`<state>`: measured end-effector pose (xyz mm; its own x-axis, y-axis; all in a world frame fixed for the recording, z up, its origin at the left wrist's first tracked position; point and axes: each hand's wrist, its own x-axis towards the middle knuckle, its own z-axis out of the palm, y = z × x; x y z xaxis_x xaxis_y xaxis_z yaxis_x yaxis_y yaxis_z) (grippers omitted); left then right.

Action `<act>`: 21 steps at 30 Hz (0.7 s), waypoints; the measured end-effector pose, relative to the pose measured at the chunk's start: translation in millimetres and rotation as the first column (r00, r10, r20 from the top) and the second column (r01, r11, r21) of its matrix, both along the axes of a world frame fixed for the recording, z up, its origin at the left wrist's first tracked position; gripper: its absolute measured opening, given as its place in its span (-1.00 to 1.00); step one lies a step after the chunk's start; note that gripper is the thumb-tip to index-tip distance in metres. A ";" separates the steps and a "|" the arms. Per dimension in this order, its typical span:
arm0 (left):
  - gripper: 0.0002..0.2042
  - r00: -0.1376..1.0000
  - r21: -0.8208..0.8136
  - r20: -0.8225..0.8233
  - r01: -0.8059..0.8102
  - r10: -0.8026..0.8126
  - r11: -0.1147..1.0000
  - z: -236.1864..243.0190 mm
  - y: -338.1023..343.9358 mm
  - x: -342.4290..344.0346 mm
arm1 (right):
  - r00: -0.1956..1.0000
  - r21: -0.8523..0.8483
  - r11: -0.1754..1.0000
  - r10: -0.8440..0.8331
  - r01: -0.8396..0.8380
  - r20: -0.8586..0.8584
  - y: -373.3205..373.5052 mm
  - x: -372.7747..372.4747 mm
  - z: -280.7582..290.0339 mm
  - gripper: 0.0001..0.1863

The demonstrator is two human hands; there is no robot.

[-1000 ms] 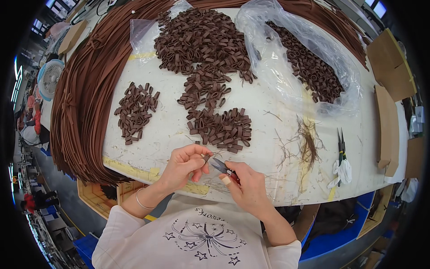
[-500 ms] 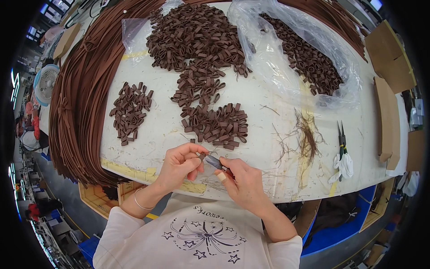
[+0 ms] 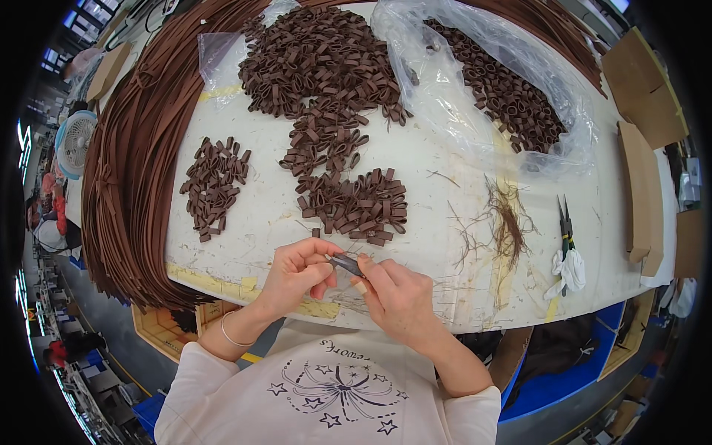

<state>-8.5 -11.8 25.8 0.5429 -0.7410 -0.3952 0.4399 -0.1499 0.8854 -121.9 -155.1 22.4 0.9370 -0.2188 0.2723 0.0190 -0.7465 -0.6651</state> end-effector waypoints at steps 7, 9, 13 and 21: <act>-0.85 0.998 -0.068 0.005 0.063 -0.063 0.996 0.5 -1.3 10.2 | 0.983 0.691 0.707 -0.033 0.150 -0.180 -6.0 -2.9 -4.3 -0.77; -0.87 0.995 -0.110 0.039 0.093 -0.090 0.990 -3.1 0.8 12.5 | 0.956 0.860 0.460 0.077 0.219 -0.285 -9.9 -5.3 -0.2 -0.78; -0.86 0.986 -0.152 0.076 0.162 -0.152 0.975 -4.4 3.1 15.6 | 0.931 0.914 0.325 0.185 0.244 -0.314 -11.5 -4.4 2.7 -0.81; -0.90 0.974 -0.239 0.116 0.216 -0.193 0.947 -11.8 4.3 14.4 | 0.953 0.953 0.257 0.210 0.163 -0.220 -7.5 -4.2 5.7 -0.82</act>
